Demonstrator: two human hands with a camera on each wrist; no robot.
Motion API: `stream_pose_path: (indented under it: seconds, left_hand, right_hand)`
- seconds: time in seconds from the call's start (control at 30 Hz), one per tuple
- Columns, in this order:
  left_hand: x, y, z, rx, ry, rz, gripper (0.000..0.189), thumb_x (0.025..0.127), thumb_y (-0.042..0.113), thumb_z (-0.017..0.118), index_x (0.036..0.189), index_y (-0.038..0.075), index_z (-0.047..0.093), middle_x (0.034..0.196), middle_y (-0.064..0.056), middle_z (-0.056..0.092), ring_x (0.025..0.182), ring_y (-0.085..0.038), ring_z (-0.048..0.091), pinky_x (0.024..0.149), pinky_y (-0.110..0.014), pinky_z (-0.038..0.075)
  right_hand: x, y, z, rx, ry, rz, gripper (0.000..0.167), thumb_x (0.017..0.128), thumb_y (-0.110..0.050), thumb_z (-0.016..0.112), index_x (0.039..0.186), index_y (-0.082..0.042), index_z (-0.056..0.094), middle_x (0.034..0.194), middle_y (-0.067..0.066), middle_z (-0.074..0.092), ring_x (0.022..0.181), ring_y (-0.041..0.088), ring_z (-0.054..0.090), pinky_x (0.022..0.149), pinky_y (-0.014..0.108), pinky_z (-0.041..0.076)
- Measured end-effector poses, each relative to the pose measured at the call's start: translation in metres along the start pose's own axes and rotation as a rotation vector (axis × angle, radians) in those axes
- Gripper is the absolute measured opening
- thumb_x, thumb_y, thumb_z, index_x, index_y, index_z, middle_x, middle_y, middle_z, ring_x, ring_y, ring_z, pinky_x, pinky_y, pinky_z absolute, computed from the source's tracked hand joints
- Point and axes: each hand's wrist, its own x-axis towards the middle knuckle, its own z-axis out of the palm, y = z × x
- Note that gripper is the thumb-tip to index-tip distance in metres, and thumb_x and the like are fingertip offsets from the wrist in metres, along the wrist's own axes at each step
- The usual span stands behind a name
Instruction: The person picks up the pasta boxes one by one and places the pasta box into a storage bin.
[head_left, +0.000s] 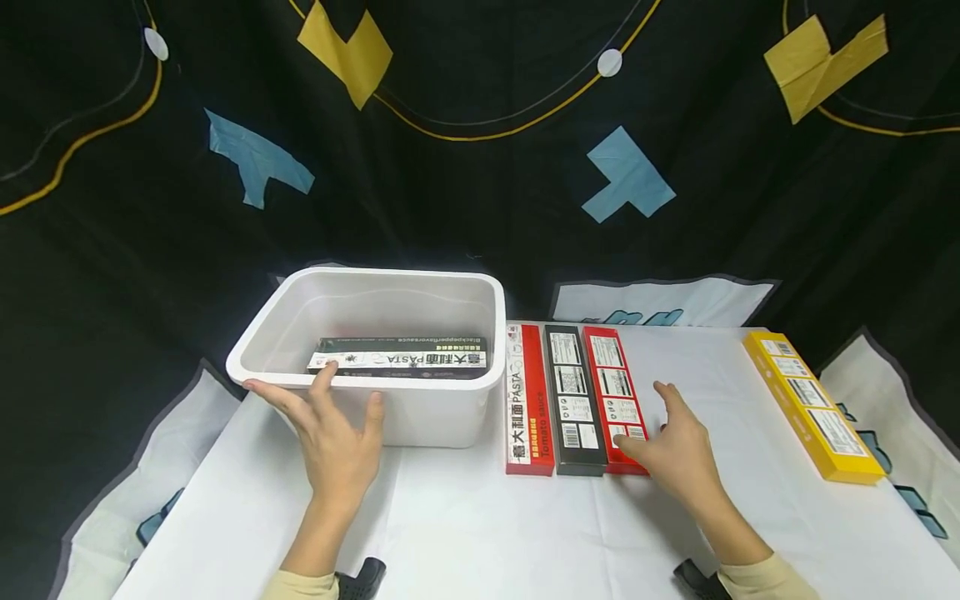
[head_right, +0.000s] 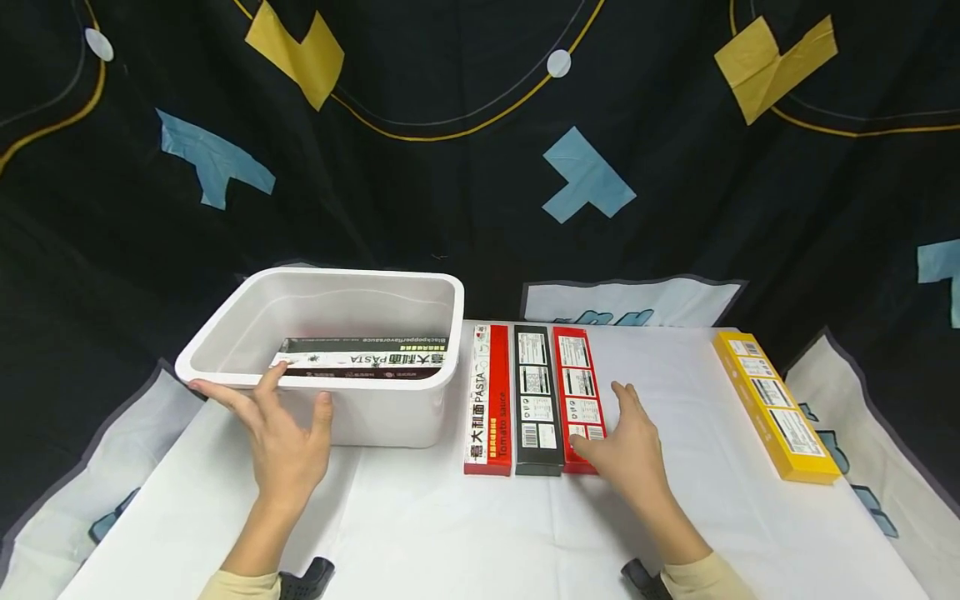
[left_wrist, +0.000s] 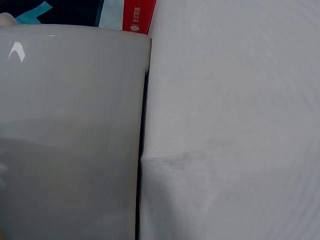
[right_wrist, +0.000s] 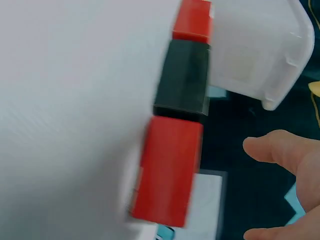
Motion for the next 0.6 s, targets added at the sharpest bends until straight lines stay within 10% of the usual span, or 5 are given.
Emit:
stream_pose_path:
  seconds: [0.13,0.6]
  left_hand:
    - [-0.002,0.001,0.000,0.001,-0.006,-0.003,0.067,0.088,0.055,0.059,0.133,0.006,0.044,0.147,-0.043,-0.018,0.142,-0.045,-0.020,0.115,-0.053,0.002]
    - [0.000,0.003,0.000,-0.014,0.023,0.019,0.065,0.089,0.052,0.059,0.131,0.004,0.045,0.145,-0.047,-0.016,0.141,-0.048,-0.018,0.115,-0.053,0.002]
  right_hand:
    - [-0.002,0.007,0.011,-0.038,-0.046,0.045,0.096,0.071,-0.031,0.083,0.147,0.002,0.033,0.147,0.030,0.036,0.128,0.048,0.042,0.097,0.061,0.038]
    - [-0.003,0.005,0.024,-0.130,-0.131,0.036,0.083,0.067,-0.029,0.078,0.134,0.004,0.043,0.111,0.015,0.060,0.092,0.030,0.059,0.073,0.047,0.049]
